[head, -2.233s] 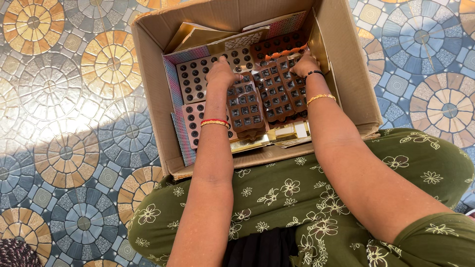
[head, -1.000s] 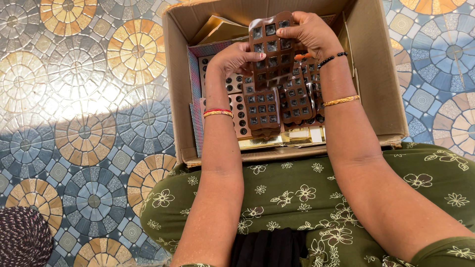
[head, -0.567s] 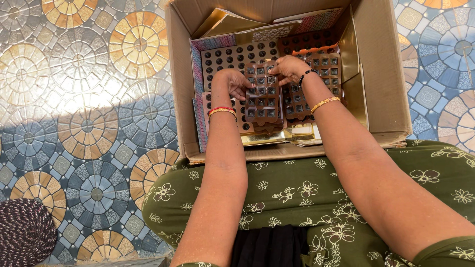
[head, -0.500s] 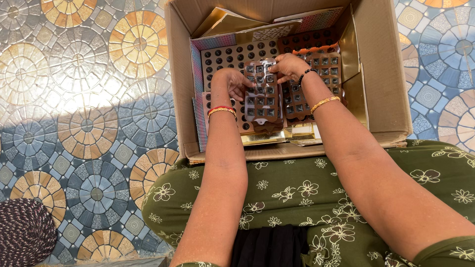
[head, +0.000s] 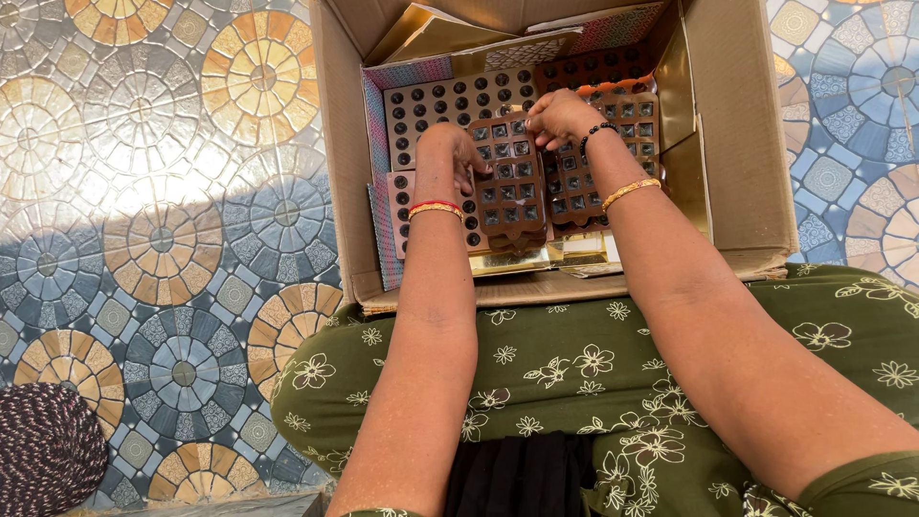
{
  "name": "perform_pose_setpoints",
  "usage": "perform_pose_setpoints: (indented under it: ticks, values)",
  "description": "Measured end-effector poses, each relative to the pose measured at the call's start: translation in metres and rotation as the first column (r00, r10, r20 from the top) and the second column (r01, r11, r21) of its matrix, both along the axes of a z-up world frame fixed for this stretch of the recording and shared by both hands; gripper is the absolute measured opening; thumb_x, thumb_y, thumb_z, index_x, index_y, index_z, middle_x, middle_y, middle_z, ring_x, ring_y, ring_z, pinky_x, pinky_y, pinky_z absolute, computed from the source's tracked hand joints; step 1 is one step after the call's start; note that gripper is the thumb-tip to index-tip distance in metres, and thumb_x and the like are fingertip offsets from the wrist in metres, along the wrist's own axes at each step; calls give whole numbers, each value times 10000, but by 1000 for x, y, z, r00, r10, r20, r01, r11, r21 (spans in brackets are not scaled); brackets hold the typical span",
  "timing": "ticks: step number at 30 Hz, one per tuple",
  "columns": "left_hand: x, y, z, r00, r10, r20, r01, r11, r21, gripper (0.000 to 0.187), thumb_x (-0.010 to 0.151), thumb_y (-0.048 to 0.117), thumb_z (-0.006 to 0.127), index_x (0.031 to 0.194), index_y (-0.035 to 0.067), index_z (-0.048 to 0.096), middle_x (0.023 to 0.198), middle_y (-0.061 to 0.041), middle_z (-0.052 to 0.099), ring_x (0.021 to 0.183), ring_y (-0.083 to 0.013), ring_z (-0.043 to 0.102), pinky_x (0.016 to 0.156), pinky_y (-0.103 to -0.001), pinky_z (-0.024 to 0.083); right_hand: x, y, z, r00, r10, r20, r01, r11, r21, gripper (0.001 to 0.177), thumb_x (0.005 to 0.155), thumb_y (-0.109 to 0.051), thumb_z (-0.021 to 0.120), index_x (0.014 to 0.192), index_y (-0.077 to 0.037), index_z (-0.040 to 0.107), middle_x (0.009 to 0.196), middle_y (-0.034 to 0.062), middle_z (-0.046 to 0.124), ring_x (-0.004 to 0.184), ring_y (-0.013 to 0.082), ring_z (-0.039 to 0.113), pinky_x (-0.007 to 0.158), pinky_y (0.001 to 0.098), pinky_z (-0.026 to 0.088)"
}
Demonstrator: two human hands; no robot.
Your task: The person sits on the floor and organizes silicone molds inside a cardboard box. They pick up various molds, separate them, and place them back into the box in a more orderly arrangement.
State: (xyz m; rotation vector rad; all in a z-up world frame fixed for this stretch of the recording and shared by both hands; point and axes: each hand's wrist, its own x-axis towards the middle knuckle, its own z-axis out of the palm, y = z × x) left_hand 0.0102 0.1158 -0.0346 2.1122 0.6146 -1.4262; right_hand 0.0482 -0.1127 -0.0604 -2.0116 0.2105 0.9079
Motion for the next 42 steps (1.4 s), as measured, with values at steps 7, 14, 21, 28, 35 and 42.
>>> perform_pose_setpoints:
  ticks: [7,14,21,28,35,42]
  values:
    - [19,-16,33,848,-347,400,237,924,300,323,844,355,832,871,37,784,872,-91,779,753,-233,753,687,-379,592,46,-106,-52,982,-83,170,152,882,-446,185,1029,-175,655,1114,-43,752,892,93,732,682,154,683,550,333,544]
    - [19,-22,38,780,-425,460,318,901,294,350,818,323,853,961,15,770,987,-146,761,889,-276,747,772,-413,591,28,-129,-87,965,-254,-71,230,942,-245,182,978,-213,674,1082,-64,682,812,29,737,594,85,662,553,314,548]
    - [14,-22,46,814,-380,440,271,918,290,340,850,296,817,1040,17,776,1080,-173,750,962,-288,756,828,-418,605,20,-78,-65,990,43,136,39,839,-542,255,961,-231,739,863,2,769,756,104,735,610,151,665,613,354,548]
    - [12,-23,54,818,-356,453,258,929,265,342,852,279,816,1066,16,768,1126,-173,742,1004,-283,745,853,-416,603,18,-55,-62,982,178,-59,-176,769,-615,413,912,-415,785,930,-4,748,785,80,713,681,195,663,657,358,531]
    - [11,-25,59,816,-351,459,249,930,270,383,842,277,828,1106,11,751,1157,-182,728,1033,-292,735,866,-415,600,20,-61,-75,997,55,-55,-71,929,-364,606,796,-418,893,1142,39,697,1008,163,711,842,278,669,713,414,559]
    - [14,-22,54,798,-362,481,263,928,262,403,837,293,835,1108,7,752,1151,-186,733,1031,-296,737,878,-420,598,15,-62,-3,995,101,11,-96,974,-205,541,765,-269,907,1206,-19,719,1143,130,752,1025,260,675,882,395,501]
